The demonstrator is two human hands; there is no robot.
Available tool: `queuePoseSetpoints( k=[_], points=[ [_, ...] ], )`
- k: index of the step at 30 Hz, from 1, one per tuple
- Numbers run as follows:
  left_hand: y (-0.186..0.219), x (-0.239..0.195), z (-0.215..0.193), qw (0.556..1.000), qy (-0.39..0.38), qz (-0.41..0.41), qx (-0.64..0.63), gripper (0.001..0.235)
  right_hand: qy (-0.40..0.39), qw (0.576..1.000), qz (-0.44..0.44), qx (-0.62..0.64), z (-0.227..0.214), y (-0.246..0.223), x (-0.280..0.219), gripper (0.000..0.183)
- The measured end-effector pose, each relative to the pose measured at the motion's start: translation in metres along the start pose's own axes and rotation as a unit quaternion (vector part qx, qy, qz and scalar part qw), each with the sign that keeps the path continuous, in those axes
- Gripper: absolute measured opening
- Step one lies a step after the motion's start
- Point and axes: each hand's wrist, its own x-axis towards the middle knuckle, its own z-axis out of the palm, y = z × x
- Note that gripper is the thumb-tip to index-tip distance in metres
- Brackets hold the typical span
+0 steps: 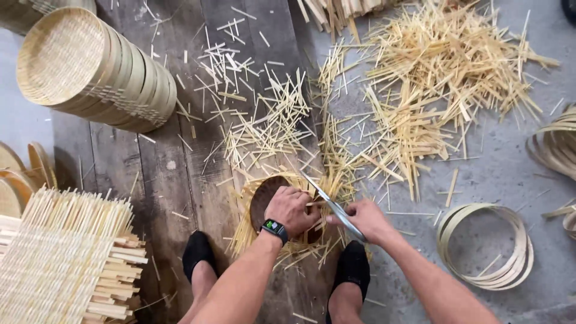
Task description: The person sits at a low wooden workbench assembling woven bamboo basket trays. They press a round woven bamboo disc into a mat of bamboo strips, trim excess strips with scissors around a wooden mold, bend and fit bamboo rim rings, and set finished trays onto a stack of completed baskets.
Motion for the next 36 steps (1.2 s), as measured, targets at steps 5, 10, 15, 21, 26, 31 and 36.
queuePoseSetpoints(
  k=[5, 10, 15, 21, 26, 31, 36],
  points=[
    [-0.002, -0.009, -0.001, 0.999, 0.007, -0.012, -0.034, 0.027, 0.099, 0.976, -0.126, 0.15, -0.005, 0.016, -0.035, 0.043],
    [0.002, -0.037, -0.024, 0.977, 0.21, 0.018, -0.041, 0.067, 0.166, 0.969, -0.106, 0.151, 0.017, 0.076, -0.056, 0.042],
    [0.002, -0.059, -0.001, 0.969, 0.067, -0.179, -0.157, 0.1, 0.174, 0.984, -0.016, -0.028, 0.065, 0.148, -0.066, 0.059],
    [0.058, -0.029, 0.023, 0.876, 0.202, -0.388, -0.203, 0.085, 0.201, 0.976, -0.06, -0.062, 0.076, 0.138, -0.067, 0.063],
    [0.064, -0.014, 0.044, 0.805, 0.252, -0.5, -0.198, 0.08, 0.242, 0.962, -0.051, -0.117, 0.077, 0.135, -0.065, 0.072],
    [0.067, -0.012, 0.053, 0.824, 0.255, -0.479, -0.165, 0.073, 0.243, 0.96, -0.029, -0.139, 0.064, 0.1, -0.061, 0.065],
    [0.065, -0.011, 0.05, 0.82, 0.224, -0.496, -0.176, 0.075, 0.141, 0.977, 0.063, -0.145, 0.087, 0.096, -0.039, 0.068]
  ],
)
